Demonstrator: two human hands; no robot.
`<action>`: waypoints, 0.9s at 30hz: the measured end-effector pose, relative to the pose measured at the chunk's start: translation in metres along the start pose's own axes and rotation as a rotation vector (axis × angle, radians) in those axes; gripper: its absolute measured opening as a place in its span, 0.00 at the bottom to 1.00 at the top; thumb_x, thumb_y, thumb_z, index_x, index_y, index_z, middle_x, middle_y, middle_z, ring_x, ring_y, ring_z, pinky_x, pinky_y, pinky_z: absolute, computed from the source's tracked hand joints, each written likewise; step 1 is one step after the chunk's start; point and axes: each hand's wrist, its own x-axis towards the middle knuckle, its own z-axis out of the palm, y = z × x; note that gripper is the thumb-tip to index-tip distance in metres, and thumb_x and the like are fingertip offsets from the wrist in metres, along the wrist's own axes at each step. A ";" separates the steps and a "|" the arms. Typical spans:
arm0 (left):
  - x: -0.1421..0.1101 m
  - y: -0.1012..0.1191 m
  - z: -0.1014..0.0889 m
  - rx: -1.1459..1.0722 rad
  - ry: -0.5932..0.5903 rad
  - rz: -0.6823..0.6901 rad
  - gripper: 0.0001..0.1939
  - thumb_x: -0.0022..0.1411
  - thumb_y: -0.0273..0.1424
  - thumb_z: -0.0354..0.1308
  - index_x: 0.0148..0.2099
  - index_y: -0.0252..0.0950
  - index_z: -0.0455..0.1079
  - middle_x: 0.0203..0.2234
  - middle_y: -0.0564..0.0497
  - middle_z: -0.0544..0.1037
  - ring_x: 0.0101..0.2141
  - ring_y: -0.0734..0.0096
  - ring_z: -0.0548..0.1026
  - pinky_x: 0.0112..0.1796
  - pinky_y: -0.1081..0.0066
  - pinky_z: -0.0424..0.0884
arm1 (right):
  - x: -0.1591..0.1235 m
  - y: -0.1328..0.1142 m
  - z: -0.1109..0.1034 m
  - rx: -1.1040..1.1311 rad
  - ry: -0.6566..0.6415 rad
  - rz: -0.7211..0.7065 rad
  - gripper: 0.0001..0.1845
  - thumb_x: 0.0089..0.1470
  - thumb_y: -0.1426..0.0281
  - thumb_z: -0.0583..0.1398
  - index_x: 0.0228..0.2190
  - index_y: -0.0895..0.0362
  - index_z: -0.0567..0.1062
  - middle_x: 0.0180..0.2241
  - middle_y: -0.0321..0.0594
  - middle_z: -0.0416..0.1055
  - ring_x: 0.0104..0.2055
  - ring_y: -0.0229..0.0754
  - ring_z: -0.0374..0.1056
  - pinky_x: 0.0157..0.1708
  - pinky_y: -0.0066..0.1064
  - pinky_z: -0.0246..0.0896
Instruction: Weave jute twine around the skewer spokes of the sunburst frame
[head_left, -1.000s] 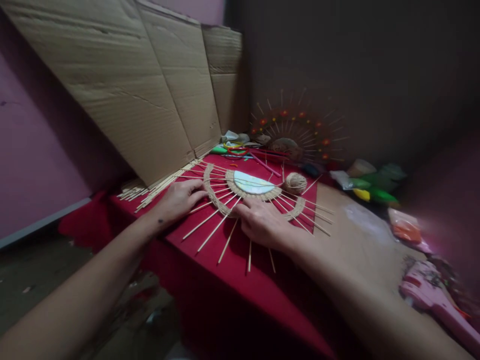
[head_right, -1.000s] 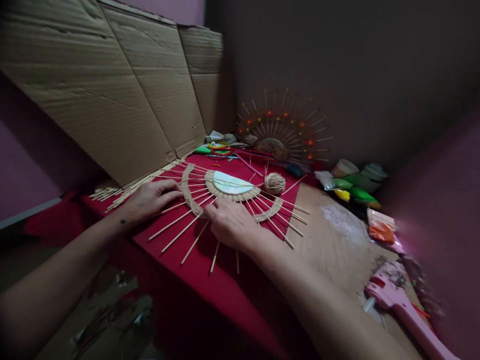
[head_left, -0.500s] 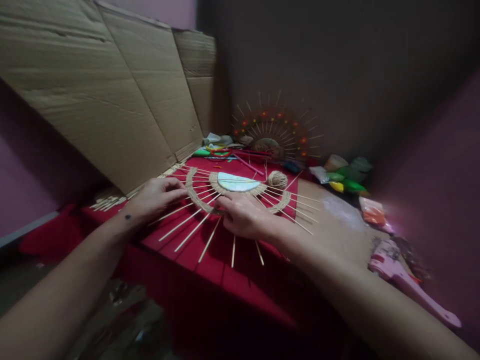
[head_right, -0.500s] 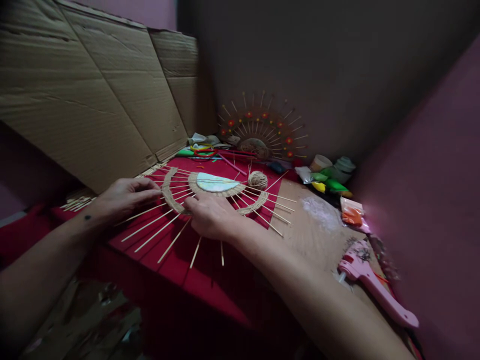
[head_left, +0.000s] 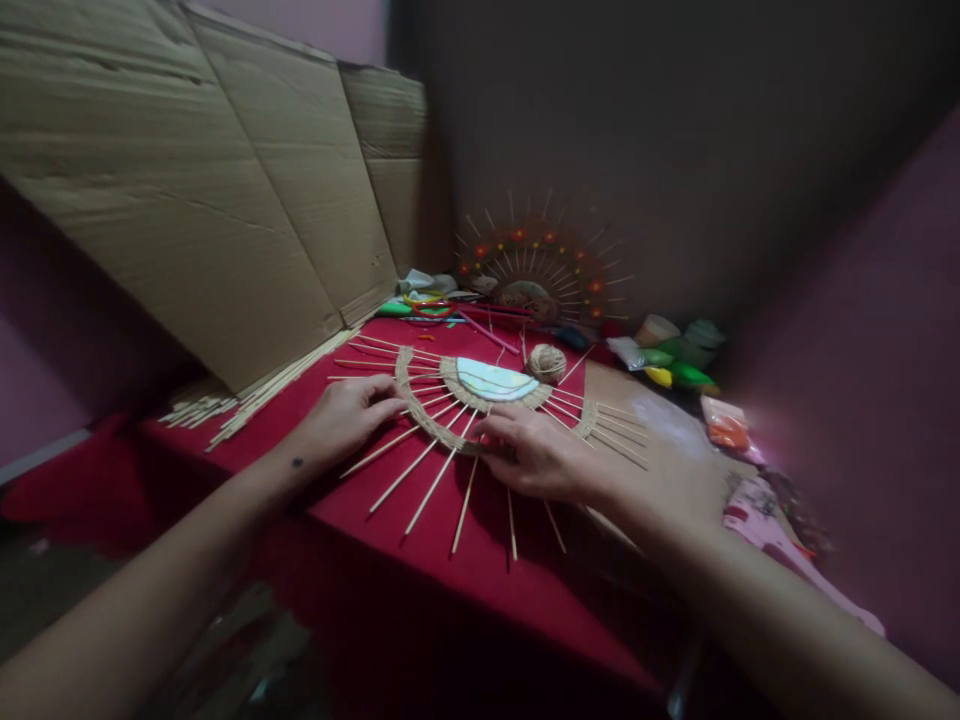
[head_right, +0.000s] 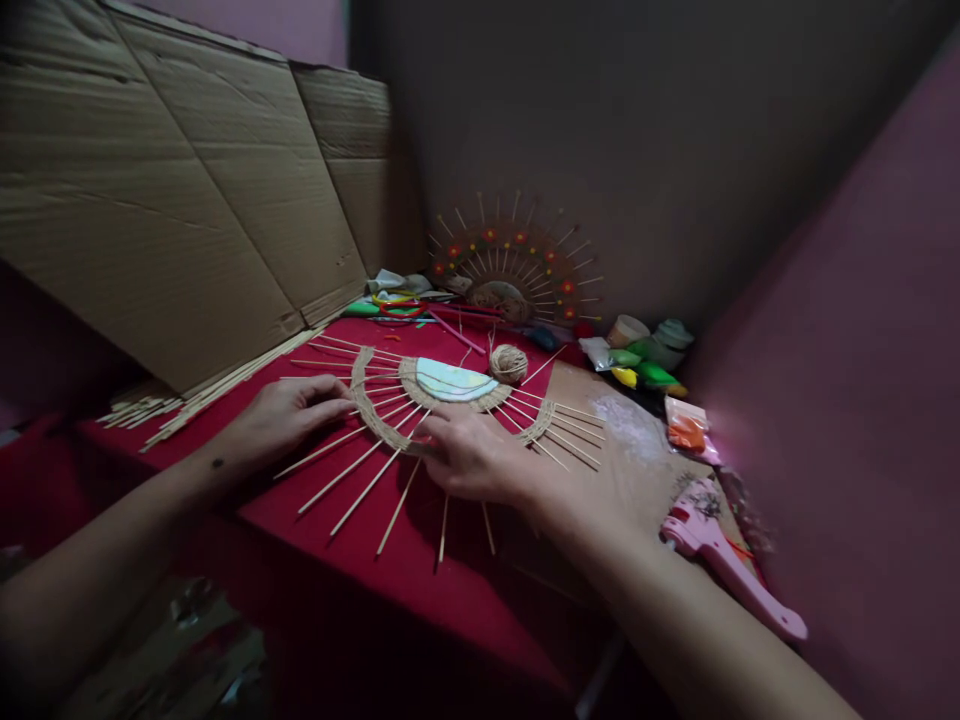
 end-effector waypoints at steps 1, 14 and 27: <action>-0.002 0.000 0.001 0.015 0.010 0.017 0.16 0.57 0.44 0.53 0.33 0.37 0.73 0.28 0.53 0.78 0.30 0.67 0.73 0.34 0.70 0.65 | 0.001 0.006 -0.007 0.011 0.049 0.017 0.10 0.53 0.74 0.56 0.38 0.59 0.74 0.38 0.43 0.70 0.36 0.38 0.64 0.35 0.30 0.60; -0.010 -0.006 0.009 0.180 0.041 0.220 0.17 0.64 0.41 0.46 0.34 0.36 0.70 0.30 0.48 0.76 0.31 0.67 0.73 0.34 0.69 0.67 | 0.037 0.122 -0.033 -0.414 -0.107 0.283 0.19 0.49 0.78 0.59 0.39 0.48 0.81 0.55 0.43 0.65 0.54 0.53 0.56 0.49 0.46 0.56; -0.013 -0.023 0.018 0.328 0.063 0.371 0.15 0.69 0.37 0.43 0.39 0.37 0.69 0.34 0.47 0.74 0.35 0.66 0.72 0.37 0.68 0.68 | 0.059 0.162 -0.068 -0.773 0.026 0.430 0.14 0.57 0.74 0.52 0.39 0.60 0.76 0.44 0.53 0.70 0.50 0.54 0.57 0.48 0.44 0.49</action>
